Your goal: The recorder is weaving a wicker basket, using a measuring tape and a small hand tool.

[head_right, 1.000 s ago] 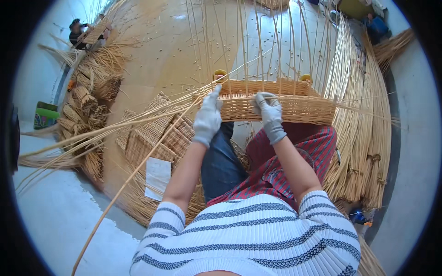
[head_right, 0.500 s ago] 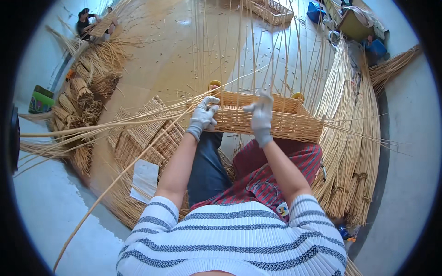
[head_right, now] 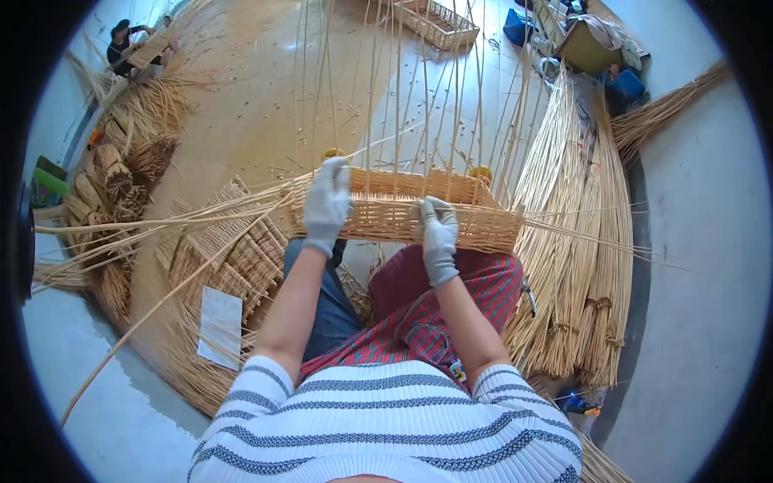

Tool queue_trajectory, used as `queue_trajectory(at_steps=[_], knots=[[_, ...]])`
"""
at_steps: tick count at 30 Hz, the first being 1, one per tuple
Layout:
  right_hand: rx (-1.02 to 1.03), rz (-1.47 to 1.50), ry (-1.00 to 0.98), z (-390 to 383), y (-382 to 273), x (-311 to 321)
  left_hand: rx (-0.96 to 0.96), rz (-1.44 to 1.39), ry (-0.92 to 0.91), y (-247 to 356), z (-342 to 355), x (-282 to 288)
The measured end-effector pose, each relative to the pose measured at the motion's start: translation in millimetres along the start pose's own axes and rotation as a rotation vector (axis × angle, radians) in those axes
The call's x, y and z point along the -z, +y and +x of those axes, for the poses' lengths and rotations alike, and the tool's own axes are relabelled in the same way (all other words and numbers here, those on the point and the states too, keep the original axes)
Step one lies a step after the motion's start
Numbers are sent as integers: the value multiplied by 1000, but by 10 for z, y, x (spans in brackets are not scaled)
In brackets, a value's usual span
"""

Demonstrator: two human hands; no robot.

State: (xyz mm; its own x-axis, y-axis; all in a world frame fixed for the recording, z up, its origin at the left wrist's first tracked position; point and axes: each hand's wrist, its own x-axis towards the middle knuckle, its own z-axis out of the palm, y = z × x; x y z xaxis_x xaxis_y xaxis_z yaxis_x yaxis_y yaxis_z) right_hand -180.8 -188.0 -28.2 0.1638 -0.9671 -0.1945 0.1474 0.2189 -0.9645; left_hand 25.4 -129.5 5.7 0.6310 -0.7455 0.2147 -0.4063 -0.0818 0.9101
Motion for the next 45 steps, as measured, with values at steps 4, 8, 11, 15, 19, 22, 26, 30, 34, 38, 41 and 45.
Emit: queue_trajectory(at_steps=[4,8,11,15,19,22,26,30,34,38,41,45], knots=[[530,-230,-120,283,-111,-295,530,-276,-598,-112,32,-335],[833,-765,-180,689,-856,-847,612,-375,-441,-105,-48,-403],[812,-402,-251,982,-580,-142,610,-248,-460,101,-28,-281],[419,-8,-103,483,-6,600,-227,406,-96,235,-309,-417],[837,-849,-103,658,-807,38,-258,598,-472,485,-556,-651],[844,-924,-55,1396,-959,155,-270,701,-482,574,-576,-956],[668,132,-256,1133,-911,840,-347,736,-357,209,-598,-930],[164,-77,157,311,-671,1486,-480,796,-346,352,-530,-947],[496,-400,53,722,-931,1270,-640,509,-353,817,-588,-1421],[798,-776,-35,1215,-1233,1057,-264,665,-591,976,-774,-1860],[600,-245,76,847,-1171,1686,-412,912,-598,859,-719,-1840],[443,-366,333,-95,-575,2286,-420,843,-588,991,-738,-1889]])
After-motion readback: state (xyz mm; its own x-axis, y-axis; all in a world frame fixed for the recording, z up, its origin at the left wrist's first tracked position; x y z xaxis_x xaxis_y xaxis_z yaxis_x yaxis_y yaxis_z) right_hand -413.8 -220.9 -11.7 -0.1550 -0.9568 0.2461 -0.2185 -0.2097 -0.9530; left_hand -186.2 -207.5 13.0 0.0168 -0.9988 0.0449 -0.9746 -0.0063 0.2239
